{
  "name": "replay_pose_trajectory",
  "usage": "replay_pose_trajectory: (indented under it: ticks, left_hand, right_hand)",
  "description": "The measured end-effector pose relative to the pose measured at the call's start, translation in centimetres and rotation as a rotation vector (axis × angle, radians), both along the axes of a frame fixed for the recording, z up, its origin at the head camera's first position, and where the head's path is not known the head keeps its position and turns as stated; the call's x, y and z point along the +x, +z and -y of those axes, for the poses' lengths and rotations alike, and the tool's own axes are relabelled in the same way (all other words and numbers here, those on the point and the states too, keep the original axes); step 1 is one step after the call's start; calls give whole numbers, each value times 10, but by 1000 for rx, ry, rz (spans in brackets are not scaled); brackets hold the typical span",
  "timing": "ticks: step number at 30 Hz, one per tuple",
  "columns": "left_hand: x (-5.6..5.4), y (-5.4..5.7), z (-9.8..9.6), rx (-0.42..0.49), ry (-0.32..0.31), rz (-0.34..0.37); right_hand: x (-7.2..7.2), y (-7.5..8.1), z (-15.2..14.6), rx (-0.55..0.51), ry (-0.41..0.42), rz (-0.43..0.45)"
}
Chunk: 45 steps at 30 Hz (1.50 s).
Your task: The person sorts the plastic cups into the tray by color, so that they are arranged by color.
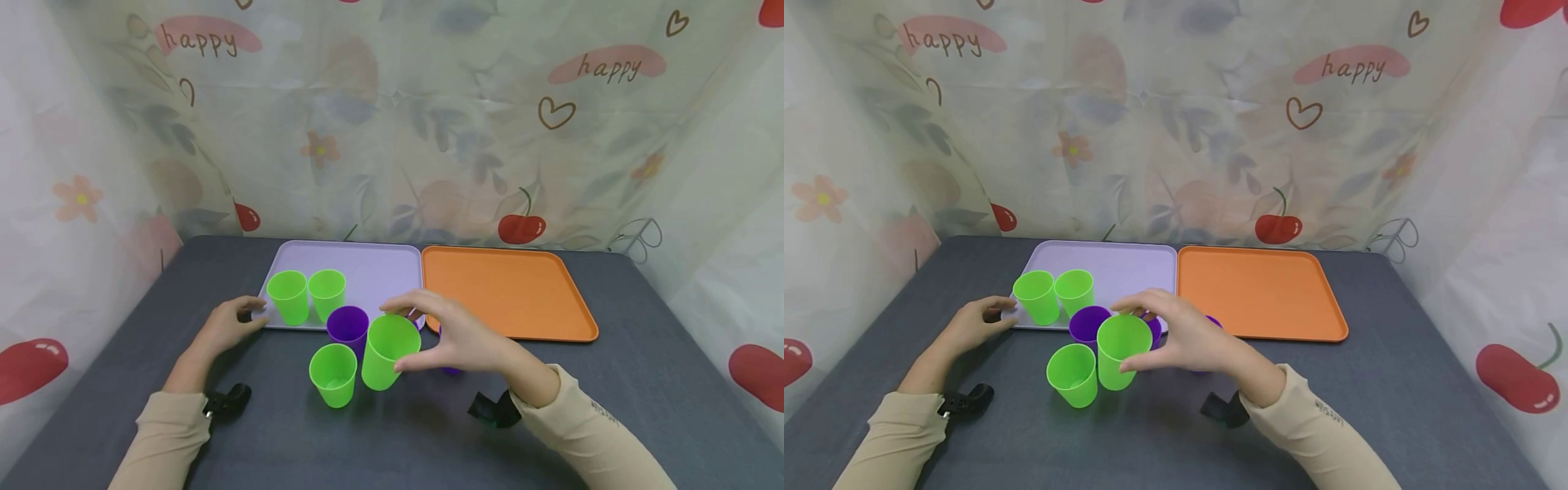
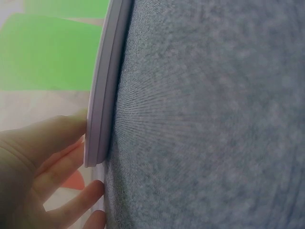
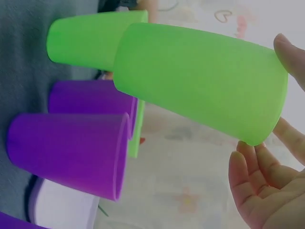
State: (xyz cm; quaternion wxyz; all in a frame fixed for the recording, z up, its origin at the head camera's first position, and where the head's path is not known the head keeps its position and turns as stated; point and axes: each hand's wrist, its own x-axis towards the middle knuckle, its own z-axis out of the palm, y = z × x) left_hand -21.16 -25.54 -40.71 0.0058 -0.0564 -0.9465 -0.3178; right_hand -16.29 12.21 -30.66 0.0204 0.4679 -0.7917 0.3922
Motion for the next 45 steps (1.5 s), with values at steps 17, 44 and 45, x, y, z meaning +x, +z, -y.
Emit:
replay_pose_trajectory:
  ticks: [17,44,45]
  left_hand:
    - [1,0,1,2,3,11]
    - [0,0,1,3,-4,-21]
    - [1,0,1,4,-4,-23]
  right_hand:
    - [-36,15,-1,-31,-106,110]
    - [-91,20,28,29,-255,227]
    - [-93,20,29,38,-255,225]
